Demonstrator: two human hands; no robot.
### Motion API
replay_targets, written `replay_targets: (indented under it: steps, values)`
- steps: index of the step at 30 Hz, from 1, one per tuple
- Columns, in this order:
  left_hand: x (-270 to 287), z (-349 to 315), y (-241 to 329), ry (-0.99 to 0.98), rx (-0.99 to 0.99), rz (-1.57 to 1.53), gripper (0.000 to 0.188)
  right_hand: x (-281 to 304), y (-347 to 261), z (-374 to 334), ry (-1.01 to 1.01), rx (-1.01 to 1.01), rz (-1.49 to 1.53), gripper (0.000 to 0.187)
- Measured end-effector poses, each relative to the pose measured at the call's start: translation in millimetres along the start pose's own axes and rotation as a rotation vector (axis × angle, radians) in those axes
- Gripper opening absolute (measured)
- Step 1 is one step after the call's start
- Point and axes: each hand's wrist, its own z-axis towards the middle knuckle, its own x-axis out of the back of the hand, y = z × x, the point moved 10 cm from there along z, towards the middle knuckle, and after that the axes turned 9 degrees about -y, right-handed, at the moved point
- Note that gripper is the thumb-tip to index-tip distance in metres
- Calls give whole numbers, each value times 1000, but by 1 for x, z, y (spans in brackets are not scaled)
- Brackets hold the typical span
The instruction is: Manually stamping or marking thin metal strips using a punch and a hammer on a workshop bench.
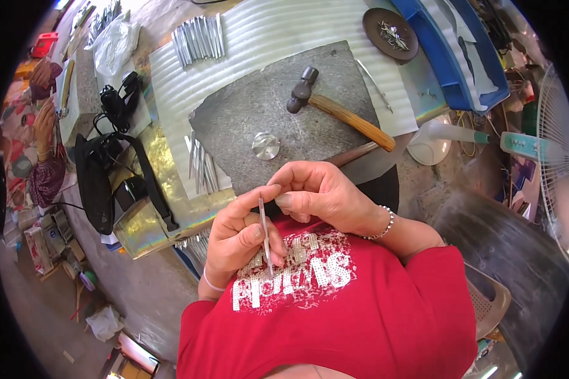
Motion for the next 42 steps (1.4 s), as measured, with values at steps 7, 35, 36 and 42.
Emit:
replay_targets:
  steps: [7, 35, 36, 42]
  values:
    - [-3, 10, -6, 58, 19, -36, 50, 7, 1, -4, -23, -2, 26, 15]
    - [3, 20, -6, 163, 61, 149, 39, 12, -2, -5, -71, -44, 6, 12]
    - [2, 20, -5, 162, 63, 150, 39, 12, -2, -5, -71, -43, 7, 12]
    - [0, 20, -1, 219, 95, 321, 38, 13, 0, -5, -66, -66, 18, 11]
